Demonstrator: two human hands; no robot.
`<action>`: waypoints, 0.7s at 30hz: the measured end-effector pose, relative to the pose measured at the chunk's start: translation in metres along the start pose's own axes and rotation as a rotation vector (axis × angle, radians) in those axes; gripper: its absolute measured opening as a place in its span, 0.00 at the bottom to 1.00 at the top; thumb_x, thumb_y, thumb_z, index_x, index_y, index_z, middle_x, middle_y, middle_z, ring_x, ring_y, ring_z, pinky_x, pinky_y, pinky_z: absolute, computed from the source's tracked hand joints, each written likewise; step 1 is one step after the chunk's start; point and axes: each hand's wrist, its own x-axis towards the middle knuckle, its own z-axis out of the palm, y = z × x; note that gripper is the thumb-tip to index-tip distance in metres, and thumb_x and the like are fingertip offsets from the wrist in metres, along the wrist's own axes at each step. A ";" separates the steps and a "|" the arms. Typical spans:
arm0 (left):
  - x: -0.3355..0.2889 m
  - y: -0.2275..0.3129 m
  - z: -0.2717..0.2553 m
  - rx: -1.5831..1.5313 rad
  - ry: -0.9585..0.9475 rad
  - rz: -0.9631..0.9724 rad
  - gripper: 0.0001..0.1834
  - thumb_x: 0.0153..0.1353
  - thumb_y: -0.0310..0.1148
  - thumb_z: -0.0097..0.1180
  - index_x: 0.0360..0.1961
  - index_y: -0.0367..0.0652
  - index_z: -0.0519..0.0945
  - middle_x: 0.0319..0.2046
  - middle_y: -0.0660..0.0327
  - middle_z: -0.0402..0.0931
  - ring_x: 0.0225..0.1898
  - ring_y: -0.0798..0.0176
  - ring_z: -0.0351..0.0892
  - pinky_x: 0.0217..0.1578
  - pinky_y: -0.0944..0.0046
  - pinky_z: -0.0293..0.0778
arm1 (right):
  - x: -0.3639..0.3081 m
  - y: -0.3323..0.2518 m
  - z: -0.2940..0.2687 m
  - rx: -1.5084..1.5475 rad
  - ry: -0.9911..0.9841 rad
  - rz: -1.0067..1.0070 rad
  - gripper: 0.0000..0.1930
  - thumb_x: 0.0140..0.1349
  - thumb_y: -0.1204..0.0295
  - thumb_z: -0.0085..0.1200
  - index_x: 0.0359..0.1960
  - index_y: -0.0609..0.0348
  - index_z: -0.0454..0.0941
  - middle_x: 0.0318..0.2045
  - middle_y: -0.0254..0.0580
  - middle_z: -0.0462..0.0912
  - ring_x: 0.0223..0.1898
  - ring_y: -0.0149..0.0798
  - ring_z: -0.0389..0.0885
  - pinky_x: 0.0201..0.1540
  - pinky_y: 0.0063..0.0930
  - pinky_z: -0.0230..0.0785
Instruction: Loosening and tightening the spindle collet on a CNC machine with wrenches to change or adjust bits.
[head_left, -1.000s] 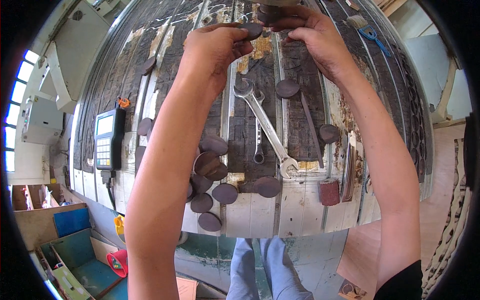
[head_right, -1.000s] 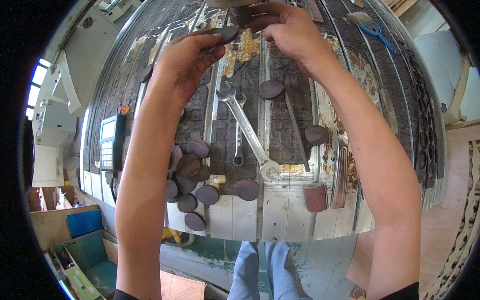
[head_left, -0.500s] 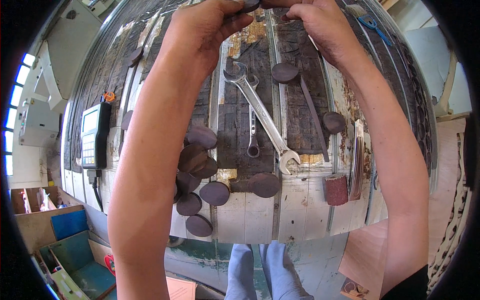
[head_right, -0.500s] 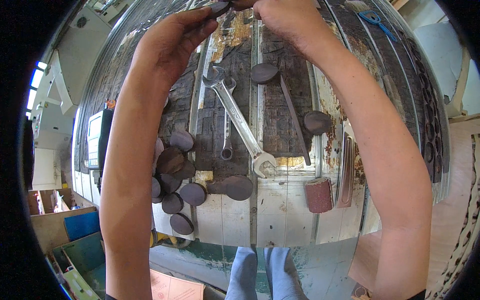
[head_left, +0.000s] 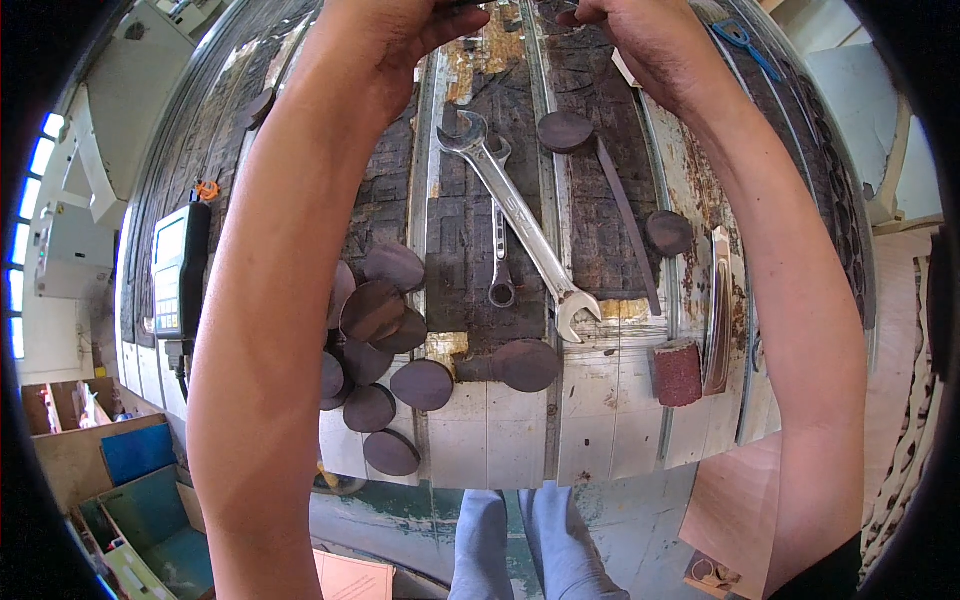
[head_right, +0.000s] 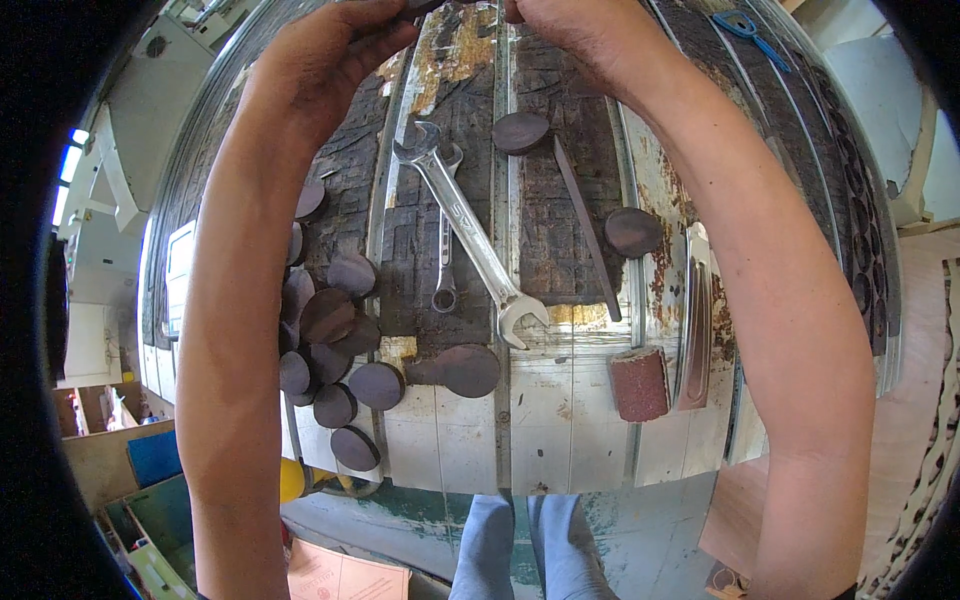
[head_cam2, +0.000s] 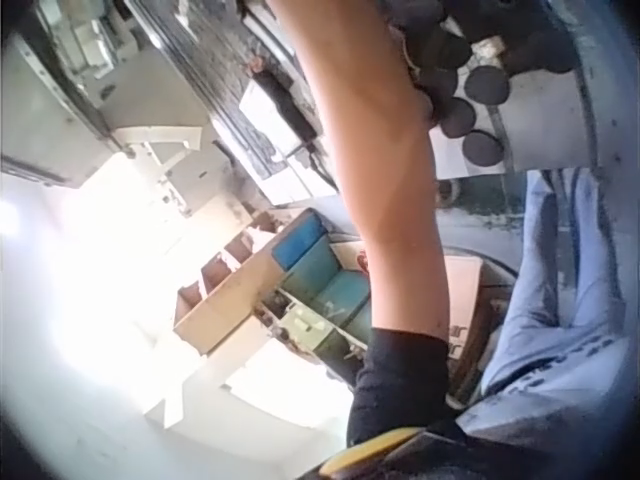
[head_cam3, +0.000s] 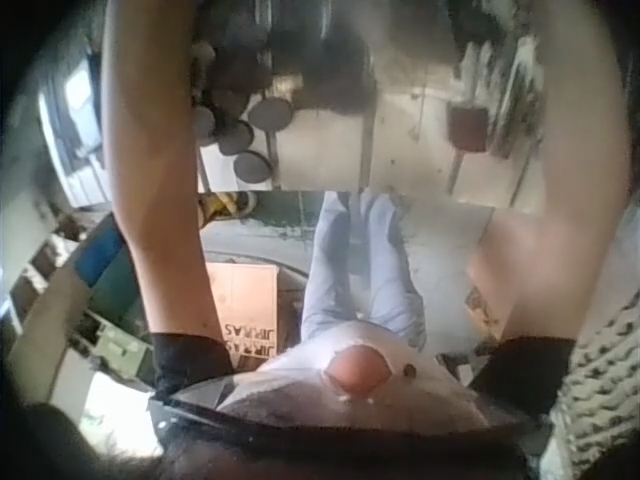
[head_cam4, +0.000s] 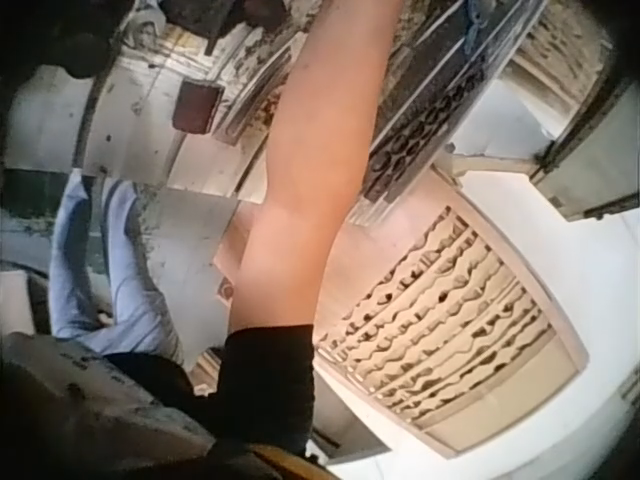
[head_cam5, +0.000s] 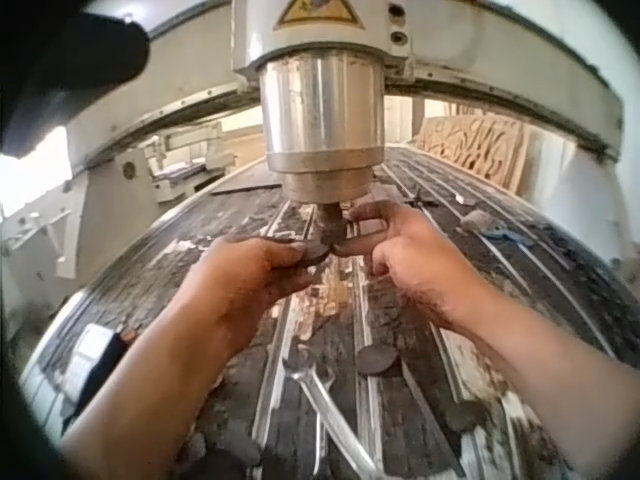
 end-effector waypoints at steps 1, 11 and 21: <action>0.001 -0.002 0.000 -0.003 -0.001 -0.002 0.06 0.60 0.21 0.50 0.36 0.26 0.75 0.36 0.51 0.76 0.36 0.58 0.77 0.41 0.65 0.78 | -0.001 0.001 -0.001 -0.009 -0.014 -0.006 0.29 0.41 0.86 0.37 0.51 0.65 0.66 0.44 0.52 0.77 0.50 0.43 0.76 0.42 0.27 0.65; 0.009 -0.004 -0.004 -0.036 -0.020 -0.083 0.06 0.61 0.20 0.47 0.37 0.29 0.74 0.36 0.52 0.75 0.37 0.60 0.76 0.43 0.66 0.77 | -0.011 -0.005 0.004 0.055 -0.030 -0.028 0.29 0.40 0.86 0.37 0.51 0.68 0.66 0.45 0.51 0.76 0.52 0.42 0.75 0.43 0.27 0.66; 0.000 -0.003 -0.004 -0.067 -0.049 -0.011 0.06 0.60 0.19 0.46 0.36 0.28 0.73 0.35 0.52 0.75 0.36 0.58 0.76 0.43 0.65 0.77 | -0.010 -0.002 0.003 0.040 -0.021 0.001 0.29 0.41 0.86 0.37 0.52 0.69 0.66 0.46 0.52 0.77 0.52 0.43 0.75 0.44 0.26 0.67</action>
